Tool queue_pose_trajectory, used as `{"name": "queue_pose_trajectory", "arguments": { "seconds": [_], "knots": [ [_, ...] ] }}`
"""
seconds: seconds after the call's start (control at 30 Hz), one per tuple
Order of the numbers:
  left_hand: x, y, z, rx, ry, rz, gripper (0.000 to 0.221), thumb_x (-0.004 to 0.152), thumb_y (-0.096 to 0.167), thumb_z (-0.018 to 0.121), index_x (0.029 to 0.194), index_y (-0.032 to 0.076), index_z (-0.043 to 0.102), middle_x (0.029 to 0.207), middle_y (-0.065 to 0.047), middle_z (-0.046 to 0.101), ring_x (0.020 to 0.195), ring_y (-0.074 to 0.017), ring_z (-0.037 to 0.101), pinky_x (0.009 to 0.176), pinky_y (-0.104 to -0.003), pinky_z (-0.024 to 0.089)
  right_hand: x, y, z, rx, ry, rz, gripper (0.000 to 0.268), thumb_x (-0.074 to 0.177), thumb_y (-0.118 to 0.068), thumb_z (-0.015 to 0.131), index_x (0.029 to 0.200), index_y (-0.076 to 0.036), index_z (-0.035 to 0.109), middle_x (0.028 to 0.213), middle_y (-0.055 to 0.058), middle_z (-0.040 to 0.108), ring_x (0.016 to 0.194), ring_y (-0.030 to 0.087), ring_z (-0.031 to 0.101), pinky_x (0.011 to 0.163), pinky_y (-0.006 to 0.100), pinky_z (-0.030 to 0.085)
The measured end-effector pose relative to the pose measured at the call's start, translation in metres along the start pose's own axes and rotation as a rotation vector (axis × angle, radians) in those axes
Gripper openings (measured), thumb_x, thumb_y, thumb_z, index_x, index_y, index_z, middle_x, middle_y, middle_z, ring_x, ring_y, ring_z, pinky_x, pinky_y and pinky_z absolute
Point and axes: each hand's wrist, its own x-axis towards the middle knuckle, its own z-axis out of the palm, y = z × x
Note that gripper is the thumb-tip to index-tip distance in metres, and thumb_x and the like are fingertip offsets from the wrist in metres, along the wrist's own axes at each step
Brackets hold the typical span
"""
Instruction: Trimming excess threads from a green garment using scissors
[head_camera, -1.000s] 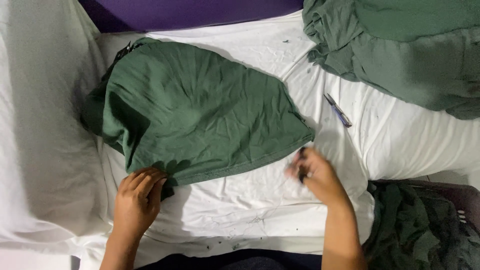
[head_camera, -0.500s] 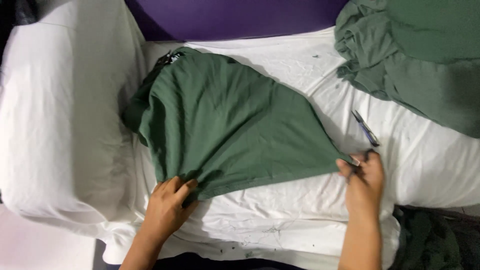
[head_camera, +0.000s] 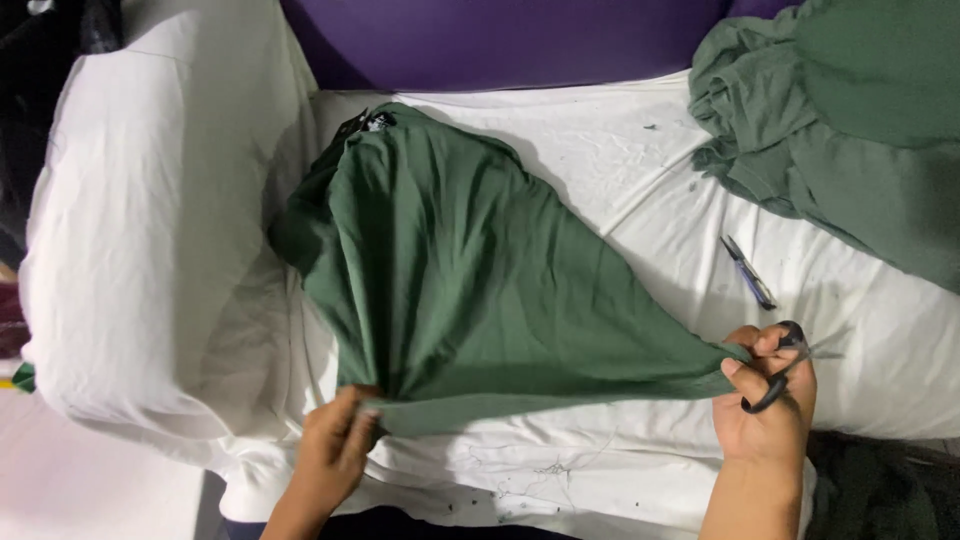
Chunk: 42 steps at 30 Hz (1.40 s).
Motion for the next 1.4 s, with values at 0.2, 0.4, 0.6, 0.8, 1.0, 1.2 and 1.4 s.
{"name": "queue_pose_trajectory", "arguments": {
  "seconds": [0.2, 0.4, 0.6, 0.8, 1.0, 1.2, 1.4],
  "knots": [
    [0.03, 0.032, -0.005, 0.038, -0.454, 0.075, 0.037, 0.095, 0.041, 0.063, 0.119, 0.014, 0.074, 0.105, -0.005, 0.072, 0.092, -0.0212, 0.073, 0.084, -0.035, 0.055, 0.009, 0.012, 0.042, -1.221, 0.313, -0.215, 0.045, 0.085, 0.001, 0.08, 0.119, -0.003, 0.05, 0.104, 0.011, 0.071, 0.085, 0.027, 0.069, 0.082, 0.04, 0.049],
    [0.091, 0.001, 0.02, 0.415, 0.02, 0.284, 0.032, 0.092, 0.025, 0.073, 0.121, 0.011, 0.07, 0.107, -0.016, 0.067, 0.096, -0.0393, 0.067, 0.08, -0.05, 0.054, 0.002, 0.05, 0.156, -0.974, -0.085, -0.463, 0.041, 0.076, -0.012, 0.091, 0.109, -0.005, 0.068, 0.095, 0.017, 0.07, 0.089, 0.041, 0.072, 0.085, 0.046, 0.056],
    [0.103, -0.034, 0.028, 0.651, 0.177, 0.038, 0.041, 0.088, 0.029, 0.078, 0.119, 0.005, 0.064, 0.097, -0.014, 0.069, 0.089, -0.0366, 0.071, 0.069, -0.05, 0.057, 0.012, 0.112, 0.192, -0.966, -0.323, 0.053, 0.046, 0.076, -0.022, 0.091, 0.106, -0.007, 0.06, 0.106, 0.007, 0.08, 0.101, 0.027, 0.076, 0.092, 0.037, 0.058],
    [0.107, -0.034, 0.017, 0.269, 0.183, -0.029, 0.05, 0.082, 0.007, 0.08, 0.125, 0.004, 0.055, 0.1, -0.015, 0.071, 0.098, -0.0417, 0.067, 0.08, -0.054, 0.056, 0.027, 0.13, 0.245, -1.044, -0.293, -0.151, 0.04, 0.073, -0.02, 0.091, 0.102, -0.018, 0.063, 0.091, 0.002, 0.08, 0.084, 0.029, 0.074, 0.077, 0.042, 0.058],
    [0.113, -0.046, 0.009, 0.142, 0.138, -0.167, 0.055, 0.081, 0.01, 0.081, 0.128, 0.008, 0.053, 0.104, -0.016, 0.073, 0.095, -0.0432, 0.068, 0.078, -0.057, 0.053, 0.058, 0.199, 0.267, -1.296, -0.625, -0.23, 0.044, 0.078, -0.016, 0.082, 0.114, -0.023, 0.059, 0.1, 0.004, 0.07, 0.097, 0.03, 0.072, 0.087, 0.045, 0.057],
    [0.117, -0.04, 0.003, 0.019, 0.109, -0.237, 0.051, 0.085, 0.006, 0.075, 0.13, 0.009, 0.052, 0.099, -0.013, 0.073, 0.089, -0.0381, 0.069, 0.073, -0.049, 0.053, 0.078, 0.206, 0.245, -0.707, -0.332, -0.008, 0.036, 0.079, -0.006, 0.084, 0.104, -0.005, 0.059, 0.088, 0.019, 0.072, 0.09, 0.039, 0.072, 0.085, 0.048, 0.055],
    [0.117, -0.032, 0.003, 0.12, 0.088, -0.189, 0.05, 0.084, 0.003, 0.074, 0.13, 0.009, 0.056, 0.101, -0.014, 0.074, 0.088, -0.0394, 0.07, 0.069, -0.05, 0.054, 0.031, 0.117, 0.202, -0.165, -0.54, 0.304, 0.036, 0.087, -0.01, 0.079, 0.101, -0.011, 0.046, 0.082, 0.011, 0.072, 0.081, 0.019, 0.074, 0.076, 0.035, 0.062]
  ]
}}
